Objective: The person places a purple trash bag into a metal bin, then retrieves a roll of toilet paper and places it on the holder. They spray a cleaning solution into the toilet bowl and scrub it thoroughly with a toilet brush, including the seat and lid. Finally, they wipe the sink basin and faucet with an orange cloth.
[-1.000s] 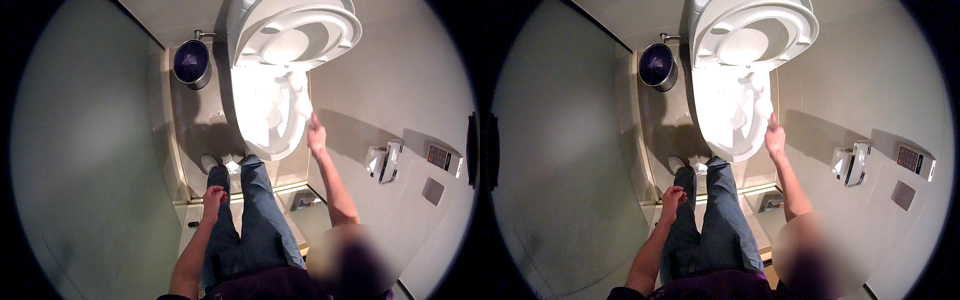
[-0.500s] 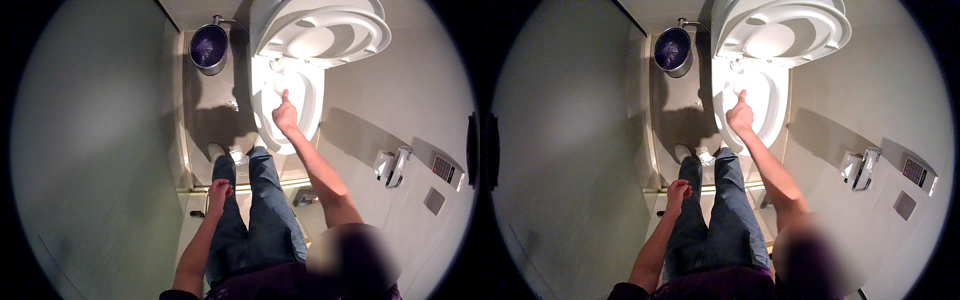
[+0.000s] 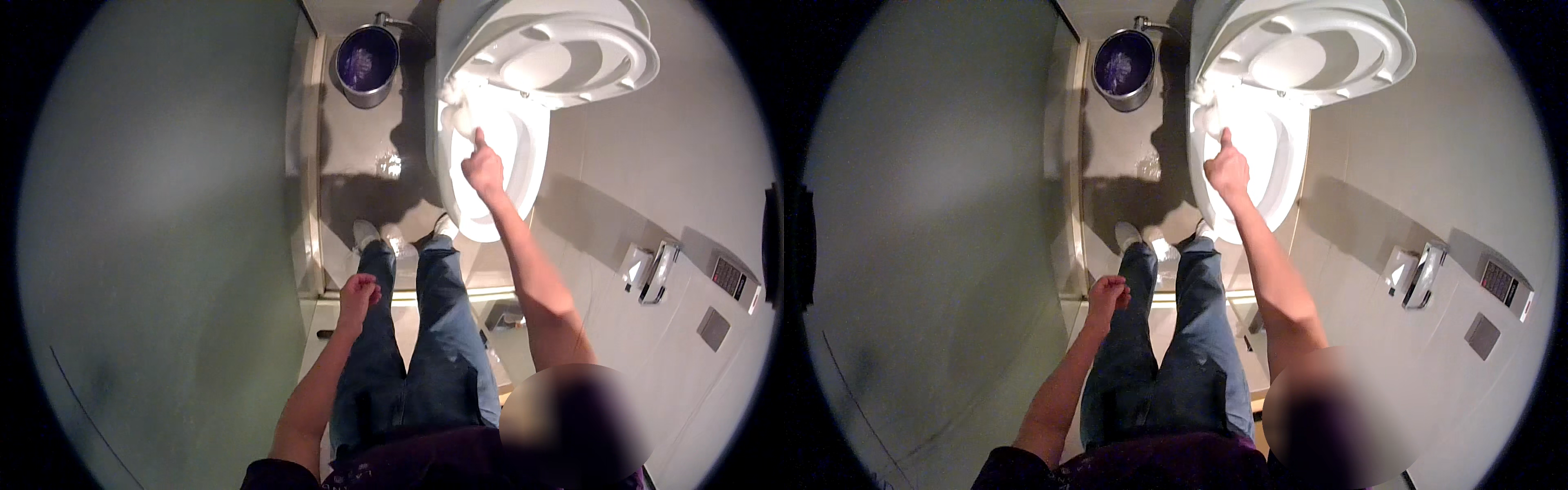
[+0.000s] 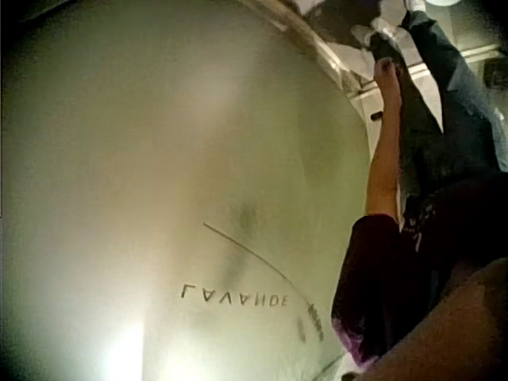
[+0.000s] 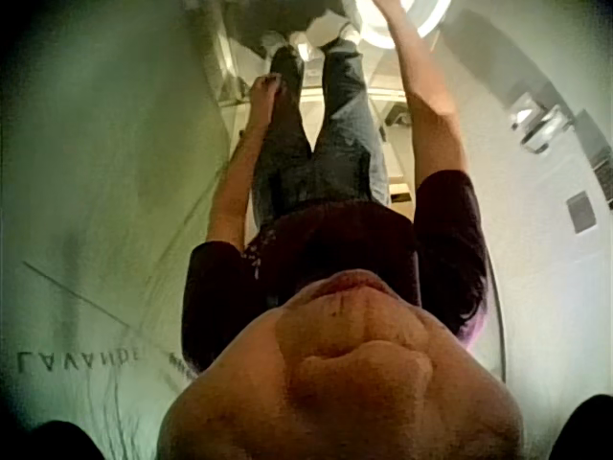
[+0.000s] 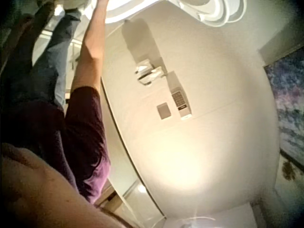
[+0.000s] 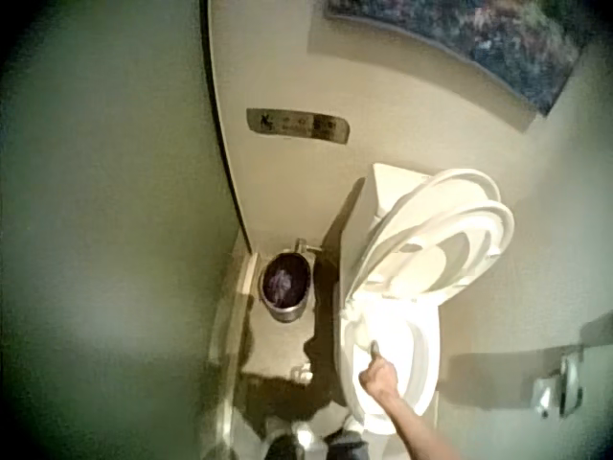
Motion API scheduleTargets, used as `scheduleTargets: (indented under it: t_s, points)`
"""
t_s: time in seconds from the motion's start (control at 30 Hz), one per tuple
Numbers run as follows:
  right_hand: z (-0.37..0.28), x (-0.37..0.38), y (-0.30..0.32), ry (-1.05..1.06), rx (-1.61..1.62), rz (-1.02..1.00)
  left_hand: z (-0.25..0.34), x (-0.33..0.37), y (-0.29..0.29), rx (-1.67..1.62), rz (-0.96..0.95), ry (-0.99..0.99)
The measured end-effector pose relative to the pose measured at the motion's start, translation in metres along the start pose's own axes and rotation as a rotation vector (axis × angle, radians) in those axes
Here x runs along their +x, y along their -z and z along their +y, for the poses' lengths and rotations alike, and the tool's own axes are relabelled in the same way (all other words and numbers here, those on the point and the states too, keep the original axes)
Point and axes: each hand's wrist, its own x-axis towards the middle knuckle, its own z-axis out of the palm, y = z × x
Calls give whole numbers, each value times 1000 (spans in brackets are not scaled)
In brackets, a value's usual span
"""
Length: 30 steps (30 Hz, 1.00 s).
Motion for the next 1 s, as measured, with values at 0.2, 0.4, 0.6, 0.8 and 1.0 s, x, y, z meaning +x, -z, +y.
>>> scheduleTargets:
  t_s: [0.2, 0.4, 0.6, 0.8, 1.0]
  points:
    - [18, -42, -19, 20, -5, -119, 3, -7, 10, 72, 31, -36]
    - [97, -220, -57, 52, -48, -52, -13, -17, -5, 74, 43, -26]
    - [230, -305, -20, -87, -412, -183, -37, -23, -46, 150, -1, -6]
    - [288, -181, 55, 55, -400, -50, -58, -26, -80, 201, 11, 0]
    - [254, 12, 110, 77, -445, 108, -84, -18, -89, 318, -35, 47]
